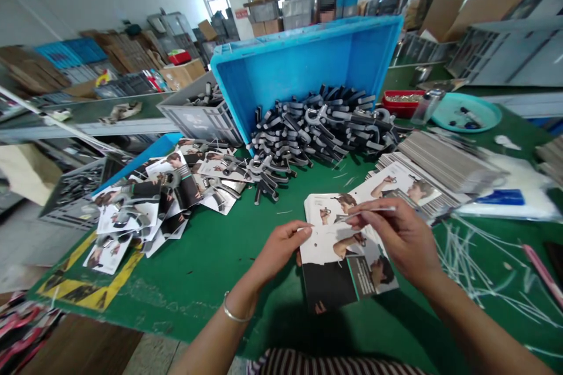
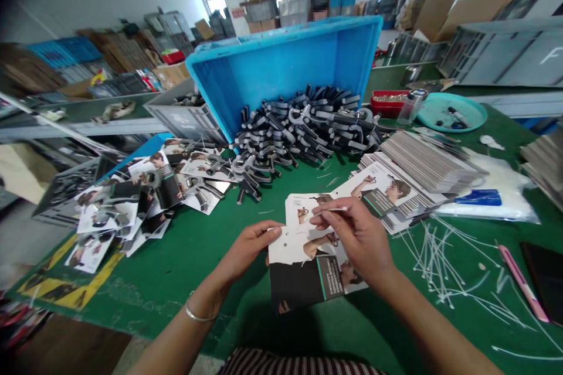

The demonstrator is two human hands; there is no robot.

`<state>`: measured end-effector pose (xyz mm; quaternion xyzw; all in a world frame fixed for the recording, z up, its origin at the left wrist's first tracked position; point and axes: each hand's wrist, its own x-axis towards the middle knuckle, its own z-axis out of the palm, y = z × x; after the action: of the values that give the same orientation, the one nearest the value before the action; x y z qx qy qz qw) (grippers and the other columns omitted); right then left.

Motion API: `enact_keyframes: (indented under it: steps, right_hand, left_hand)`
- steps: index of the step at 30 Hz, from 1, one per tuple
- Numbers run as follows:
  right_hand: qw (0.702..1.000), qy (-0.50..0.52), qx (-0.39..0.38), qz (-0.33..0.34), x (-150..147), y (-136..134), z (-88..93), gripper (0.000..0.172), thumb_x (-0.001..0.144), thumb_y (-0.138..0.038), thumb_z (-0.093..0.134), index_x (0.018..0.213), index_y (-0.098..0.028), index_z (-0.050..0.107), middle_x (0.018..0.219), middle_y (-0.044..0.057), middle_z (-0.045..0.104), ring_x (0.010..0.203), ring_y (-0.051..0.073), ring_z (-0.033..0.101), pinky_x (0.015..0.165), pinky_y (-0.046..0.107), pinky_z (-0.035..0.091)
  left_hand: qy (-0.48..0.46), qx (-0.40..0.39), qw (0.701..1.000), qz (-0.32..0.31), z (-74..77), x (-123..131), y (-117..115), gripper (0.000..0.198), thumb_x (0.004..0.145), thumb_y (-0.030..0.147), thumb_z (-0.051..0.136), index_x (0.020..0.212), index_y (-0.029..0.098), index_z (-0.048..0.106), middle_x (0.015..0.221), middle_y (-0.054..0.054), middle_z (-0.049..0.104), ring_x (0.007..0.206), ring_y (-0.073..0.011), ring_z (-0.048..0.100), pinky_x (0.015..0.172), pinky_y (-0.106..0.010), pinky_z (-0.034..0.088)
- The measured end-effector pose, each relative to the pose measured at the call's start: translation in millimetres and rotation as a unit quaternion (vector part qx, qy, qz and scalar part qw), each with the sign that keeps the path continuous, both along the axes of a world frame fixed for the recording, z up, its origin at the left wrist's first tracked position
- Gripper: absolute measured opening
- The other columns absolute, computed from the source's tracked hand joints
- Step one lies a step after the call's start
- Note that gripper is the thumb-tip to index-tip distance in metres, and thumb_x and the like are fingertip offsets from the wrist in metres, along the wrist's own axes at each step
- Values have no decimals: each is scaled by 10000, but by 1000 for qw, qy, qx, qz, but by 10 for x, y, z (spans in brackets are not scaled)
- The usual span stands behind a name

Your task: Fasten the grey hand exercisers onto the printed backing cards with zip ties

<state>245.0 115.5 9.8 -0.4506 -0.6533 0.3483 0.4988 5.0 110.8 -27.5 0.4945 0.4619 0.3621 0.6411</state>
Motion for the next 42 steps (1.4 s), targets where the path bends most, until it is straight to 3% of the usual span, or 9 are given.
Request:
enact_keyframes:
  steps: [6,15,22,25,29,33,35,39,42]
  right_hand:
    - [988,-107,108,15,-191,-100,-127,151,961,-198,519,1086,-263,574,1045,27,720,920,183,717,825,316,562]
    - [981,-131,79,119,-533,229,-301,174,975,-258,472,1094,-232,596,1031,71,704,958,209,675,859,347,522]
    - [964,-150,35,216,-874,563,-740,133,959,-267,523,941,-203,638,924,49,651,892,187,605,814,320,473]
    - [961,-151,40,228,-897,587,-820,128,953,-253,534,919,-200,645,935,50,633,916,185,589,835,320,455]
    - [961,-148,26,233,-873,586,-786,127,950,-250,538,931,-200,653,940,52,632,920,187,583,834,321,450]
    - [963,-152,15,221,-834,574,-762,129,949,-255,546,960,-201,663,937,46,636,910,183,589,828,313,442]
    - [962,-154,13,224,-814,564,-770,118,943,-250,557,958,-202,664,937,44,637,910,181,588,829,310,440]
    - [958,-157,12,238,-799,556,-784,112,941,-224,552,954,-201,661,931,42,632,902,175,584,822,298,435]
    - [957,-163,15,238,-808,559,-781,111,940,-215,545,954,-195,653,924,39,628,889,169,579,811,285,426]
  left_hand:
    - [-2,-5,1000,16,-66,-5,17,430,835,523,623,991,130,695,630,3,579,507,-113,496,476,-219,398]
    - [-3,30,997,77,-66,-189,128,416,835,492,633,1027,130,705,693,-20,609,567,-121,514,501,-214,419]
    - [-82,-66,981,165,-667,-396,46,563,804,631,599,980,100,667,684,-41,626,514,-108,515,482,-220,421]
    - [-132,-81,971,185,-877,-372,-53,528,810,613,602,978,113,626,735,-58,653,539,-114,545,522,-234,453]
    - [-99,-62,979,169,-949,-296,-138,410,804,469,671,1062,164,578,739,-7,658,486,-89,521,503,-212,417]
    - [52,-13,979,198,-920,-314,-271,222,850,383,608,966,198,566,569,64,559,399,-88,438,446,-208,332]
    - [110,31,978,175,-880,-357,-402,147,886,336,565,917,195,588,608,37,584,514,-112,521,540,-222,398]
    - [148,105,983,20,-816,-428,-658,239,959,305,453,910,187,656,822,-34,656,775,-159,603,756,-267,458]
    - [173,155,973,13,-879,-412,-697,208,940,251,485,963,189,682,921,-48,667,860,-173,604,821,-281,456]
